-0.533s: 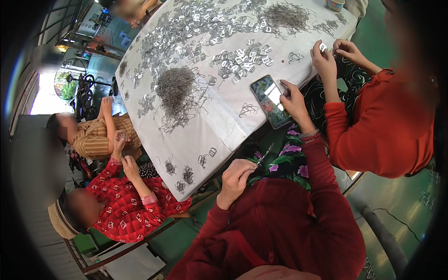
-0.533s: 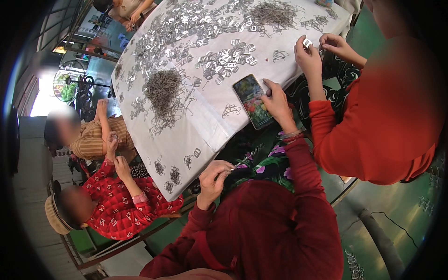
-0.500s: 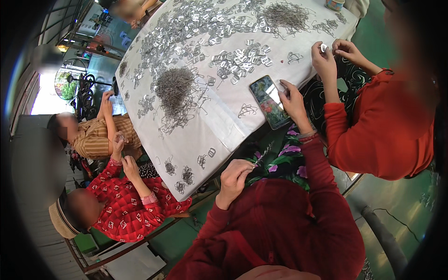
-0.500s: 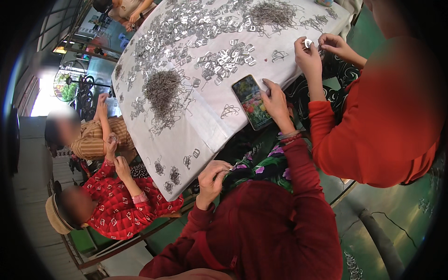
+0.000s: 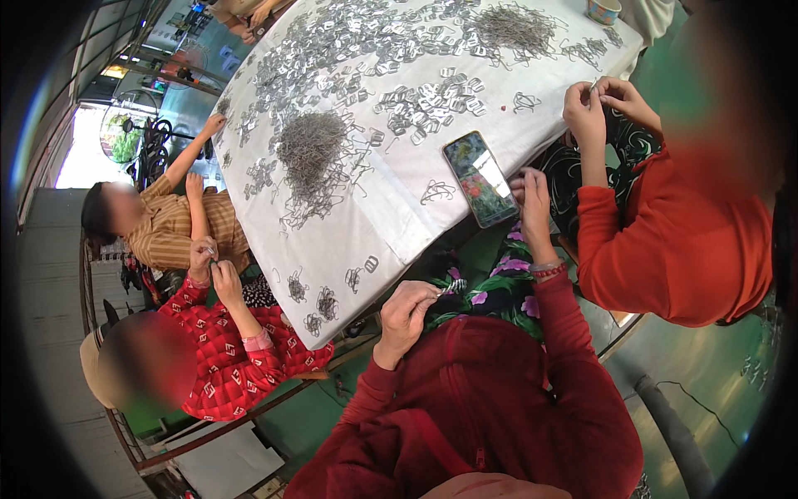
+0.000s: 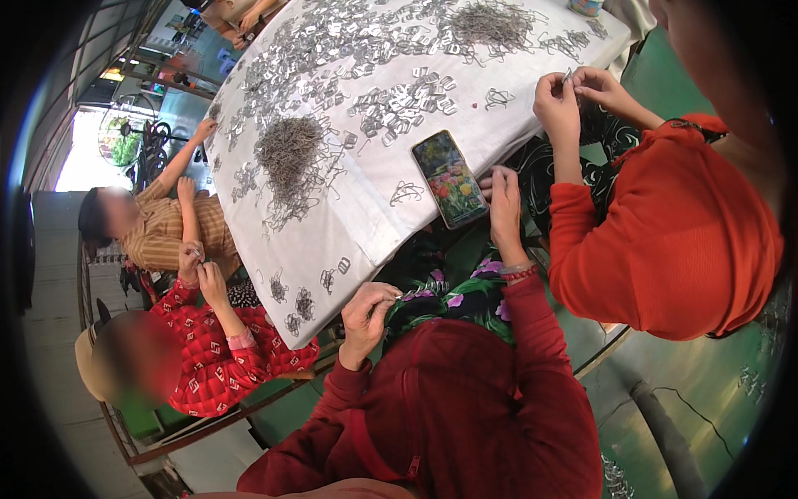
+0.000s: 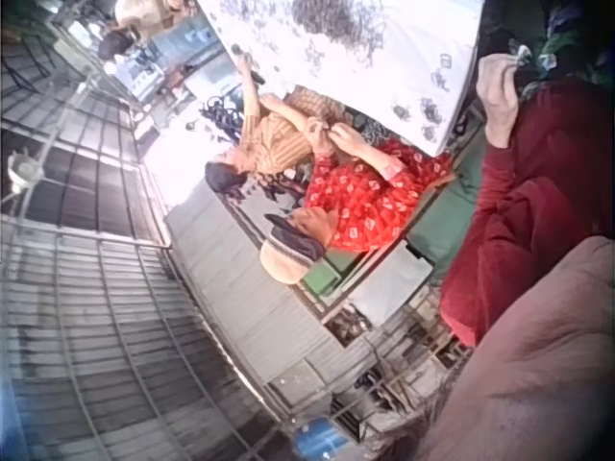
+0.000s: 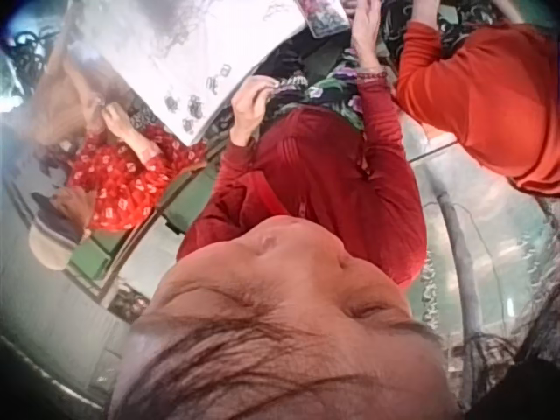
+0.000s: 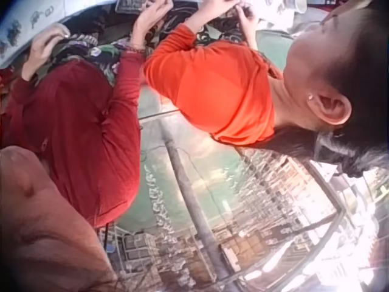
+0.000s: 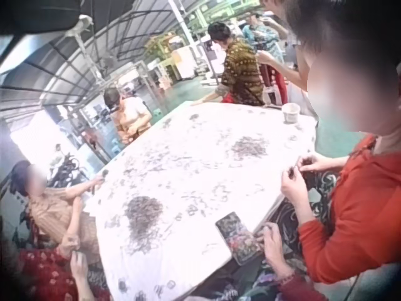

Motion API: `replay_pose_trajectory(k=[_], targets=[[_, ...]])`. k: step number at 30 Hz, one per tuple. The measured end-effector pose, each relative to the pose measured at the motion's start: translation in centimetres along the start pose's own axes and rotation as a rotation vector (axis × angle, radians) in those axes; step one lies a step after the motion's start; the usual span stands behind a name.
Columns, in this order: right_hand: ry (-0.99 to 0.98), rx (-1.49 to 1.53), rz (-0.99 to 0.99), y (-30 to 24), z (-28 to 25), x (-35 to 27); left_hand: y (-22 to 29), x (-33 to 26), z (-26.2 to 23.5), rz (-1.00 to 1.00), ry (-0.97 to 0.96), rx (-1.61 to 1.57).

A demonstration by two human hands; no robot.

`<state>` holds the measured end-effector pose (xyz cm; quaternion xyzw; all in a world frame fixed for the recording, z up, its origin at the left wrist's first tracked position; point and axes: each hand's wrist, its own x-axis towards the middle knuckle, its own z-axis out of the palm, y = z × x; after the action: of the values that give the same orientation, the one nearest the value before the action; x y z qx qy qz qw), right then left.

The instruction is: The person assembles keychains by attaching small metal parts to key rings at a table. They pick up components from a large pile, connect them, and occasionally hang the finished items on a nearby rack.

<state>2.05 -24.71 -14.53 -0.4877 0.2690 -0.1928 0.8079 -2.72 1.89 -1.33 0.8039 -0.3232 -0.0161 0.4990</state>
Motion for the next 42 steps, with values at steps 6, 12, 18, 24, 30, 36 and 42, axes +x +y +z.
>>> replay_pose_trajectory(k=[6,12,18,24,30,36,42], targets=[[-0.325,0.588,0.554,0.0,-1.4,-2.4,0.0,-0.6,-0.2,-0.017,0.004,0.027],[-0.452,0.721,0.650,-1.4,-0.4,-2.6,0.4,-0.3,0.3,-0.037,-0.016,0.016],[-0.411,0.744,0.665,1.0,-1.3,-2.5,0.6,-1.0,0.1,-0.003,-0.016,0.063],[-0.433,0.324,0.525,0.6,-3.4,-1.1,-0.5,-2.5,0.5,0.158,0.087,0.094],[-0.546,0.216,0.359,-0.1,-4.1,-1.3,-0.3,-4.9,2.2,0.204,0.235,0.028],[-0.596,0.199,0.413,-3.6,-0.4,-2.8,-1.0,-4.5,2.2,0.238,0.263,-0.036],[-0.669,0.026,0.445,-4.2,5.2,-6.7,-1.0,-4.4,1.8,0.269,0.293,-0.058]])
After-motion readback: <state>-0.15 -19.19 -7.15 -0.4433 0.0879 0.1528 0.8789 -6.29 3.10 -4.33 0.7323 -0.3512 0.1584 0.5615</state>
